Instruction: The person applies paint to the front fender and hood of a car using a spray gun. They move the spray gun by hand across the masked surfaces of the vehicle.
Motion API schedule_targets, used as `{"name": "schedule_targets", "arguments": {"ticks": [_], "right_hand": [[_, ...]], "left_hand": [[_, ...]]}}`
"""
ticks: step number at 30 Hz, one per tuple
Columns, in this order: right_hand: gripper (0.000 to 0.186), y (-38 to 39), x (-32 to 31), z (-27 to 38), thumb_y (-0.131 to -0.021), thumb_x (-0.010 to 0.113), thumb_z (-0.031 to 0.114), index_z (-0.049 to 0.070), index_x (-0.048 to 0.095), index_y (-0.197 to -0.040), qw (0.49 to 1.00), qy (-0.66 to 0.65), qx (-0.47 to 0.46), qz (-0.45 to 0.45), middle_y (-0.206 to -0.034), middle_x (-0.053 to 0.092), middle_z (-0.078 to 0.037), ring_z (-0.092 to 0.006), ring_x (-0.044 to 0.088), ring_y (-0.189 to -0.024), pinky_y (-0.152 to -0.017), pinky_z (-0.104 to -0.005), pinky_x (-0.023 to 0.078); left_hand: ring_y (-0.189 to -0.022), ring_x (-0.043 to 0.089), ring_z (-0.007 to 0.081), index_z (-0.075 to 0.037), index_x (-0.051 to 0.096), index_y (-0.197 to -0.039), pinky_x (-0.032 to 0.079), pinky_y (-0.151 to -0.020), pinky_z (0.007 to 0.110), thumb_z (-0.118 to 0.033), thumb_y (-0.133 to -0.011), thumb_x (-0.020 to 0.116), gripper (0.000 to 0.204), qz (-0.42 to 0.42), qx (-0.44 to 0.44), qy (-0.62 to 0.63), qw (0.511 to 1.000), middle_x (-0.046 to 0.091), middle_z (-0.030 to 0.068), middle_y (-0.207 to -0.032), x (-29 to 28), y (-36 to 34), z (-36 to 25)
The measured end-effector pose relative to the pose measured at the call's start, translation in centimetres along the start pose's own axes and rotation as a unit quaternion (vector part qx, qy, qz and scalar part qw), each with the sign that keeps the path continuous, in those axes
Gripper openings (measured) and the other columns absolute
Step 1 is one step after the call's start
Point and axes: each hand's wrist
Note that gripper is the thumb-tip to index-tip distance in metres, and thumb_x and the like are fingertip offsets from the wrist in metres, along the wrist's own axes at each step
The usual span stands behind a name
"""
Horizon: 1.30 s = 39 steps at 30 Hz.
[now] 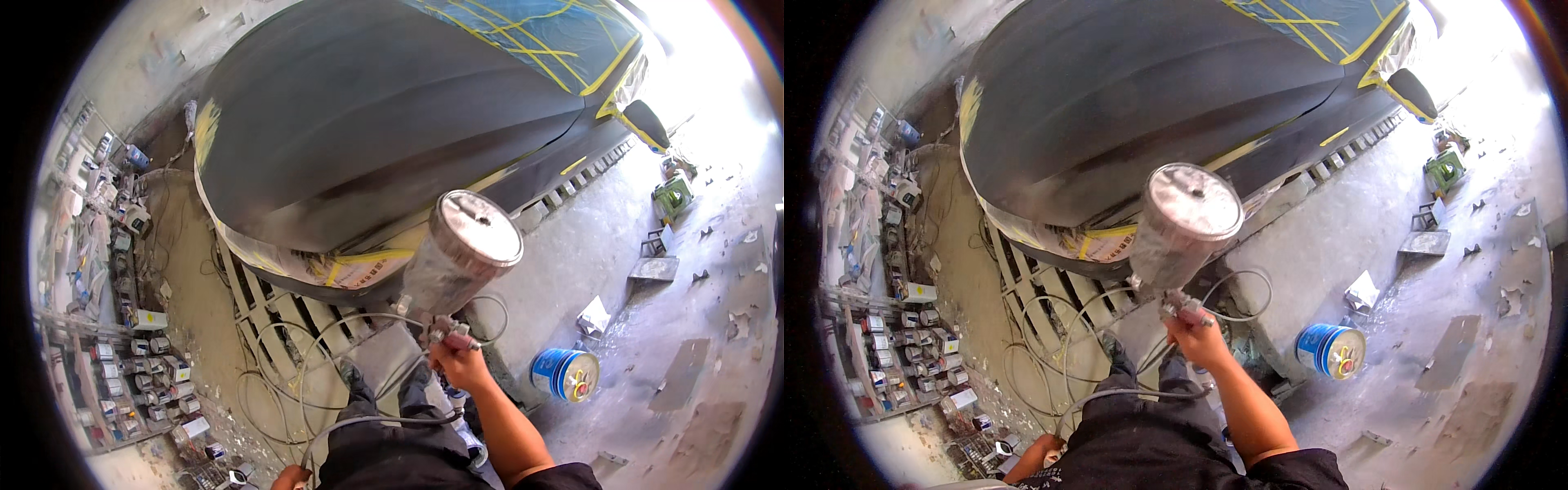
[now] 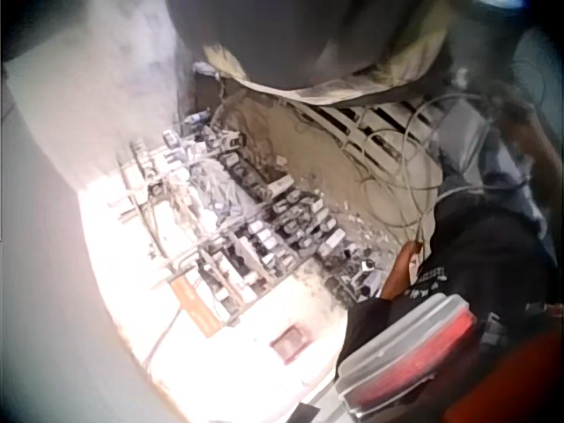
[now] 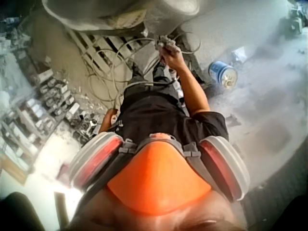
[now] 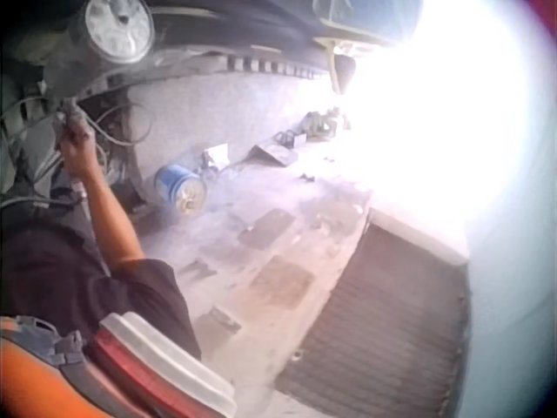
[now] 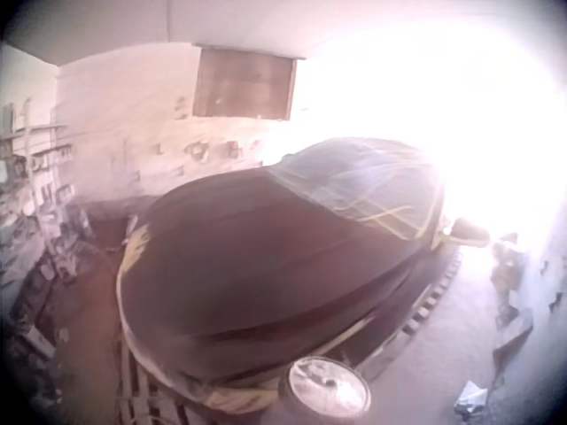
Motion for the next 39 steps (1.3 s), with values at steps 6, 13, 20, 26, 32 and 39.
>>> {"name": "schedule_targets", "arguments": {"ticks": [6, 13, 20, 26, 32, 39], "right_hand": [[0.018, -0.9, -6.9, 4.4, -0.092, 0.054, 0.018, 0.001, 0.059, -0.090, 0.989, 0.000, -0.026, -0.147, -0.061, 0.057, -0.005, -0.0104, 0.050, -0.048, -0.043, -0.0250, 0.037], [0.025, -1.1, -15.3, 11.1, -0.094, 0.051, 0.030, 0.006, 0.057, -0.090, 0.936, 0.120, -0.039, -0.328, -0.055, 0.054, -0.001, -0.0075, 0.046, -0.043, -0.038, -0.0224, 0.034], [0.029, -2.0, -15.8, 14.2, -0.093, 0.052, 0.034, 0.006, 0.056, -0.090, 0.926, 0.189, -0.058, -0.322, -0.057, 0.051, -0.002, -0.0085, 0.049, -0.045, -0.039, -0.0220, 0.036], [0.014, -2.8, -7.2, 15.8, -0.091, 0.055, 0.017, 0.005, 0.048, -0.086, 0.981, 0.128, -0.050, -0.138, -0.056, 0.052, -0.002, -0.0091, 0.054, -0.051, -0.042, -0.0246, 0.041], [0.014, -3.1, -4.4, 15.7, -0.092, 0.052, 0.014, 0.004, 0.053, -0.083, 0.988, 0.075, -0.010, 0.134, -0.062, 0.058, -0.002, -0.0080, 0.053, -0.054, -0.049, -0.0234, 0.042], [0.032, -0.4, -8.3, 12.1, -0.089, 0.055, 0.009, 0.005, 0.053, -0.121, 0.990, 0.131, -0.043, -0.024, -0.077, 0.055, 0.000, -0.0080, 0.053, -0.062, -0.056, -0.0254, 0.048]], "left_hand": [[-0.064, 0.065, 0.0278, -0.001, 0.063, -0.076, 0.052, -0.062, 0.037, -0.036, -0.076, 0.058, 0.036, -0.071, -0.242, 0.397, 0.882, 0.063, 0.0163, -0.071, -7.6, -3.0, -6.3], [-0.072, 0.065, 0.0328, 0.000, 0.066, -0.066, 0.049, -0.073, 0.040, -0.044, -0.079, 0.051, 0.049, -0.151, -0.319, 0.314, 0.882, 0.063, 0.0195, -0.064, -21.4, -3.6, -14.6], [-0.076, 0.064, 0.0351, 0.000, 0.067, -0.071, 0.048, -0.074, 0.042, -0.044, -0.080, 0.050, 0.048, -0.128, -0.297, 0.337, 0.884, 0.064, 0.0206, -0.073, -19.8, -5.4, -15.1], [-0.068, 0.066, 0.0319, 0.004, 0.065, -0.086, 0.054, -0.059, 0.040, -0.035, -0.081, 0.058, 0.040, -0.071, -0.397, 0.477, 0.781, 0.064, 0.0205, -0.076, -12.3, -7.3, -14.7], [-0.060, 0.064, 0.0258, 0.002, 0.065, -0.083, 0.054, -0.053, 0.037, -0.032, -0.081, 0.061, 0.034, -0.067, -0.408, 0.569, 0.711, 0.064, 0.0134, -0.071, -10.8, -6.2, -16.1], [-0.078, 0.066, 0.0308, -0.004, 0.069, -0.083, 0.049, -0.069, 0.040, -0.051, -0.072, 0.057, 0.050, -0.116, -0.368, 0.425, 0.819, 0.066, 0.0184, -0.078, -11.0, -9.7, -17.3]]}}
Point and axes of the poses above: each hand's wrist, its own y-axis away from the middle knuckle, its own x-axis out of the palm, z = x × y
